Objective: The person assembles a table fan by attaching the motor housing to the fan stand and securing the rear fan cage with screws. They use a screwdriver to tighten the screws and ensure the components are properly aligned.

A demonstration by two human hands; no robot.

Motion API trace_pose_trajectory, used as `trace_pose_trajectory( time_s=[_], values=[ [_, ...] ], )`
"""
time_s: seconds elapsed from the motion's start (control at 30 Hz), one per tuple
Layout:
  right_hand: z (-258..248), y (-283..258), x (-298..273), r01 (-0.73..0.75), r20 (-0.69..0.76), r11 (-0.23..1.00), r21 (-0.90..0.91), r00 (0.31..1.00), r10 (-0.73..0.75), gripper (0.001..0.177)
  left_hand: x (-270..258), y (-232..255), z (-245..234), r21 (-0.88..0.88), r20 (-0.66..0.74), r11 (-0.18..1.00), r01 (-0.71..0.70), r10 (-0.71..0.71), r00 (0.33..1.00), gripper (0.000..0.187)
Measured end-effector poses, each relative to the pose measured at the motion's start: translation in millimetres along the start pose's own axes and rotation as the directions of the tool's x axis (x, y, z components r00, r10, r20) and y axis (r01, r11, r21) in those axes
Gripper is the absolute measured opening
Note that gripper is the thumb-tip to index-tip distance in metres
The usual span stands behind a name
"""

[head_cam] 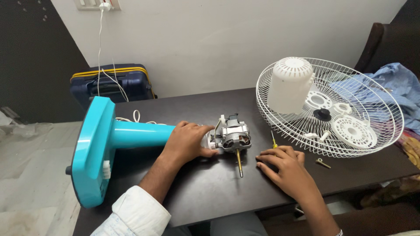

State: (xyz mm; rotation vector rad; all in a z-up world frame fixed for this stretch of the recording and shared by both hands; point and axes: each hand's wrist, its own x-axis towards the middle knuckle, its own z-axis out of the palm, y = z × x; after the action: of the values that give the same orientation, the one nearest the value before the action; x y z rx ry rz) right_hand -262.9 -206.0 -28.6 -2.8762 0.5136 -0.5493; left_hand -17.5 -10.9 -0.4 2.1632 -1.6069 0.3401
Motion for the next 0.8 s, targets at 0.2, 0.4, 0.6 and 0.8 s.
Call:
trace_pose_trajectory(
  time_s=[0.2, 0.4, 0.6, 0.8],
  values=[
    [-4, 0, -3, 0.051, -0.099, 0.993, 0.105, 0.994, -0.041, 0.027, 1, 3, -6, 0.003, 0.064, 1.0, 0.025, -0.025, 0.998, 0.089],
    [1, 8, -9, 0.099, -0.218, 0.973, 0.211, 0.974, -0.052, 0.028, -1, 3, -9, -0.031, 0.015, 0.999, 0.017, -0.017, 1.0, 0.103],
    [-7, 30, -7, 0.275, -0.365, 0.941, 0.198, 0.912, -0.19, 0.021, -1, -1, -6, -0.119, -0.159, 0.993, -0.026, 0.006, 0.987, 0.061],
    [-74, 64, 10, 0.028, -0.445, 0.999, 0.037, 0.896, -0.008, 0.032, -1, -2, -8, -0.139, -0.274, 0.987, -0.081, 0.041, 0.961, 0.058]
  ],
)
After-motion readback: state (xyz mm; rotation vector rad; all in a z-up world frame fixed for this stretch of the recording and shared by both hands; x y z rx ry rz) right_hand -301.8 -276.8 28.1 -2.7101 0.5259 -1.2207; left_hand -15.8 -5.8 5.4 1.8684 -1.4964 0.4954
